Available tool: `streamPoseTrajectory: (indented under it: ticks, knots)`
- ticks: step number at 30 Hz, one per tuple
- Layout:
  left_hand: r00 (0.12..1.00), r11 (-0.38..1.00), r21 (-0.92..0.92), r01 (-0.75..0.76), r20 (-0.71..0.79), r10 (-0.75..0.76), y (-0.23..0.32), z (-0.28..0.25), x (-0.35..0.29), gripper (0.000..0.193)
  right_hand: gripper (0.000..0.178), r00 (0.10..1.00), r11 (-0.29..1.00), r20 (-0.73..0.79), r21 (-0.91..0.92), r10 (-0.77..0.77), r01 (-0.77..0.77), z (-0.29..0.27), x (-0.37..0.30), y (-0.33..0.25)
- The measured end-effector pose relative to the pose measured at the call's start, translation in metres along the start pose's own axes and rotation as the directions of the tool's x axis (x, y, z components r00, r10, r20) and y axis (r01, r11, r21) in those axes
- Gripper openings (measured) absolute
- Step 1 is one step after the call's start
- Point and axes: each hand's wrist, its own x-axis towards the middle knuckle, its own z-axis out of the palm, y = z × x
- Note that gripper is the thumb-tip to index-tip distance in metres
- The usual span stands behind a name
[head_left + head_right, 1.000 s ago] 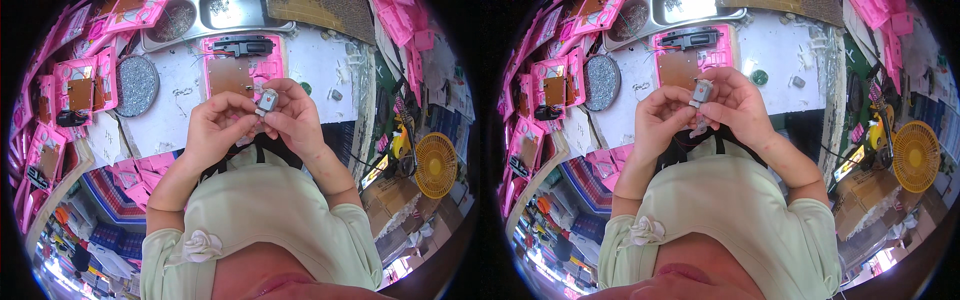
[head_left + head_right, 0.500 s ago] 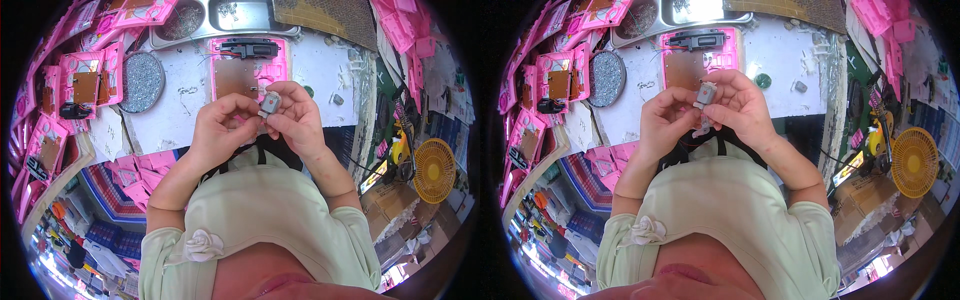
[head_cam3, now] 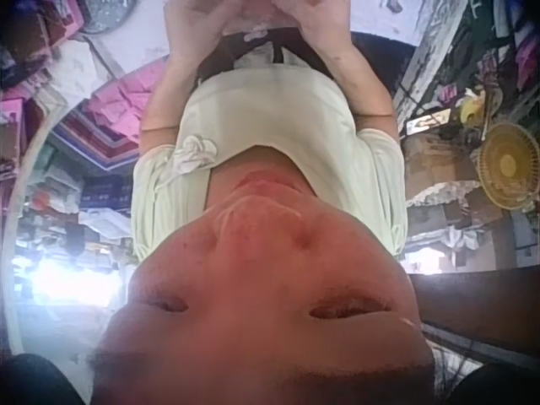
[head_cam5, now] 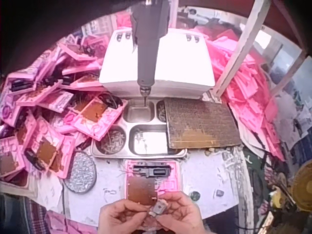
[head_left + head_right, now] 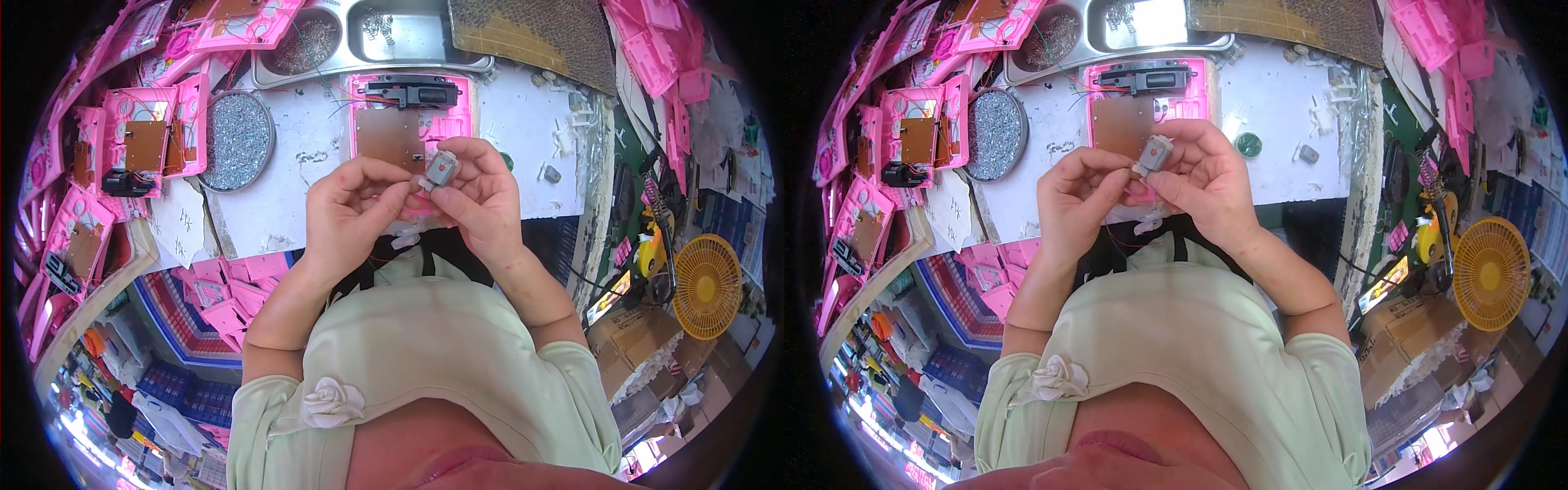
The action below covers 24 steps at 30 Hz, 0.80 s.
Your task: Assembling and soldering components for a pink toy calculator.
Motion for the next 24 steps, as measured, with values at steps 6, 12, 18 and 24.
streamPoseTrajectory:
  ticks: [6,12,18,24]
  knots:
    - [0.984,0.952,0.251,-0.173,0.008,0.177,0.005,-0.005,0.003,0.018,0.049,0.996,0.994,0.086,-0.114,0.003,0.007,-0.015,0.002,-0.013]
    - [0.963,0.862,0.432,-0.265,0.066,0.262,0.01,0.001,0.003,0.022,0.049,0.994,0.992,0.101,-0.118,0.045,-0.033,-0.011,0.0,-0.017]
    - [0.97,0.834,0.497,-0.239,0.076,0.233,0.011,0.004,-0.002,0.033,0.048,0.982,0.982,0.085,-0.092,0.172,-0.164,-0.015,0.002,-0.018]
    - [0.963,0.812,0.518,-0.268,0.15,0.222,0.008,0.003,-0.004,0.04,0.045,0.948,0.957,0.153,-0.134,0.278,-0.259,-0.017,0.005,-0.025]
